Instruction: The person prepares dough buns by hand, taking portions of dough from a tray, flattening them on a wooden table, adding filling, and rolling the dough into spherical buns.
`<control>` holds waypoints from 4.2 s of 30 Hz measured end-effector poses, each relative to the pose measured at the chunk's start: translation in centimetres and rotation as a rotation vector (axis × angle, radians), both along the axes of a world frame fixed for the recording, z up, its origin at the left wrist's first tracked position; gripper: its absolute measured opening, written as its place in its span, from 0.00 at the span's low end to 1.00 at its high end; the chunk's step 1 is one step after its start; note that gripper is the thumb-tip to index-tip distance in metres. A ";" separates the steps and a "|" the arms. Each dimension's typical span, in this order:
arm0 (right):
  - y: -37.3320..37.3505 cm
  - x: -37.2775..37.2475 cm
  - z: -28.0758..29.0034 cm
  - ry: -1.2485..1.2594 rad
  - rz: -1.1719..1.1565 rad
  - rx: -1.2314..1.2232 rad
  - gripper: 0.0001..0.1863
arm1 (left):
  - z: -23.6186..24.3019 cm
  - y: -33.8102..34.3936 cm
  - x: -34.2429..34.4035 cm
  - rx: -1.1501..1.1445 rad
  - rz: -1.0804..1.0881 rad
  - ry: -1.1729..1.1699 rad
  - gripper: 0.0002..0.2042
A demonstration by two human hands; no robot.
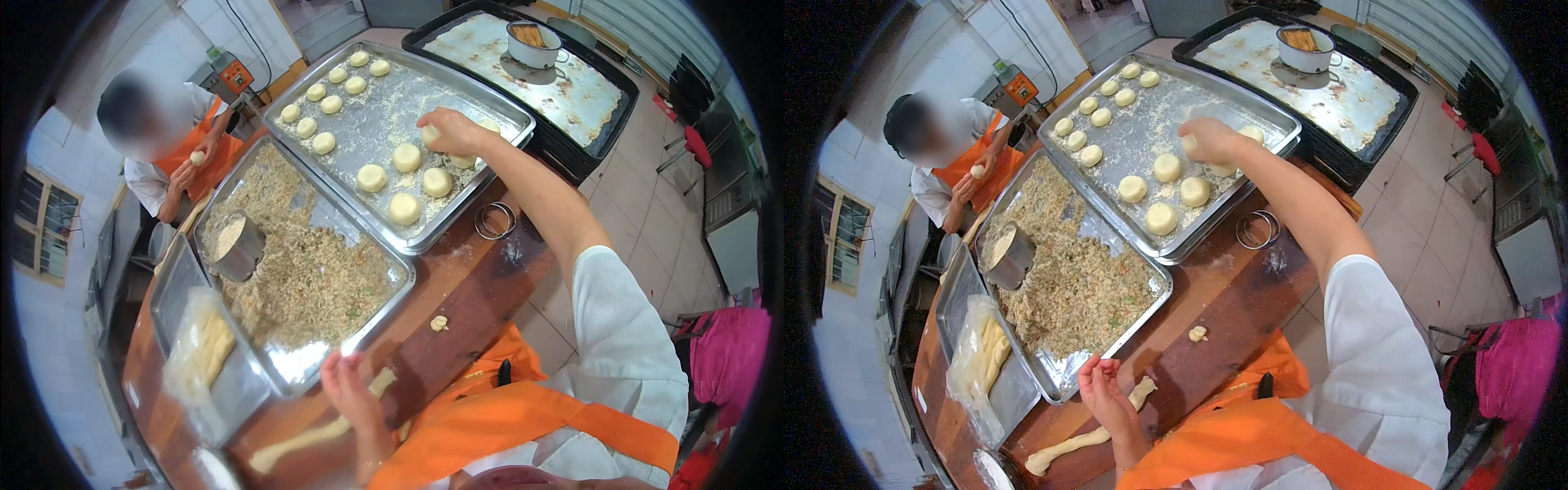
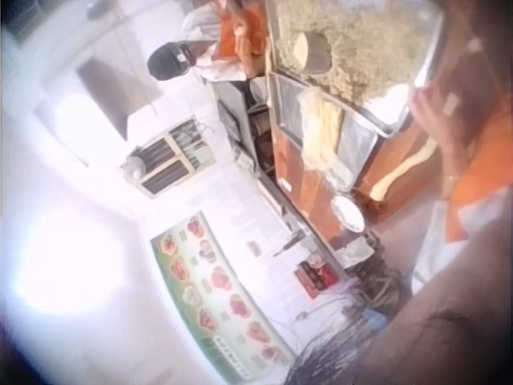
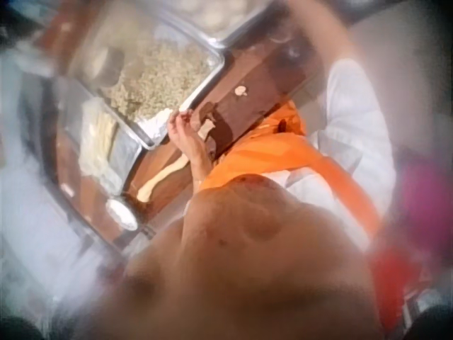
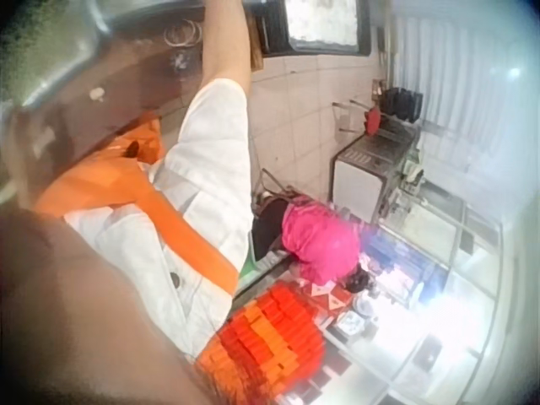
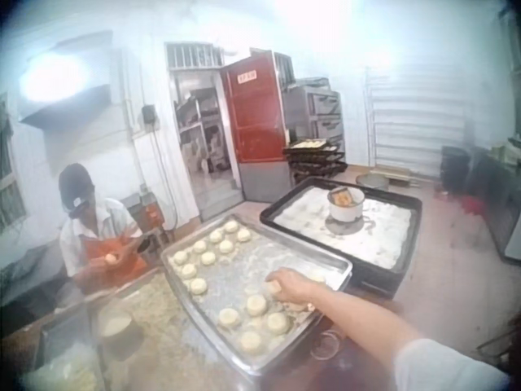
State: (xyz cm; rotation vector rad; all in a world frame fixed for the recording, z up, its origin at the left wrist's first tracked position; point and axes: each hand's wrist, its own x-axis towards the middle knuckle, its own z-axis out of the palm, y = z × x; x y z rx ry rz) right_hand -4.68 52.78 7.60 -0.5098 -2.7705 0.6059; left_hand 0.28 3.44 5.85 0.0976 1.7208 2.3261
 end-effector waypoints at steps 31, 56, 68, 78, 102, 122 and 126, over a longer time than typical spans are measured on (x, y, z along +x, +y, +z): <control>-37.9 9.5 -4.6 -0.020 0.772 -0.078 0.24 | -3.1 -12.0 2.2 -1.113 -0.218 0.798 0.20; -41.1 9.0 -2.3 -0.214 0.831 -0.155 0.13 | -4.9 -9.9 2.6 -1.154 -0.196 0.977 0.03; -38.2 8.9 -7.3 -0.403 0.757 -1.503 0.11 | -6.2 -7.4 3.0 -1.381 -0.129 0.996 0.09; -34.7 9.4 -3.9 -0.088 0.835 -0.612 0.14 | -2.1 -8.2 3.0 -0.948 -0.146 0.616 0.27; -38.6 10.5 -2.8 0.183 0.776 -0.221 0.10 | -4.4 -16.2 -0.3 -0.907 0.223 0.822 0.19; -40.8 9.3 -0.2 -0.221 0.904 -0.268 0.13 | 1.6 -36.7 -3.9 -1.403 0.133 0.695 0.22; -38.7 12.3 -2.1 -0.189 0.884 -0.012 0.20 | -1.3 -35.3 -2.5 -1.490 0.015 0.563 0.22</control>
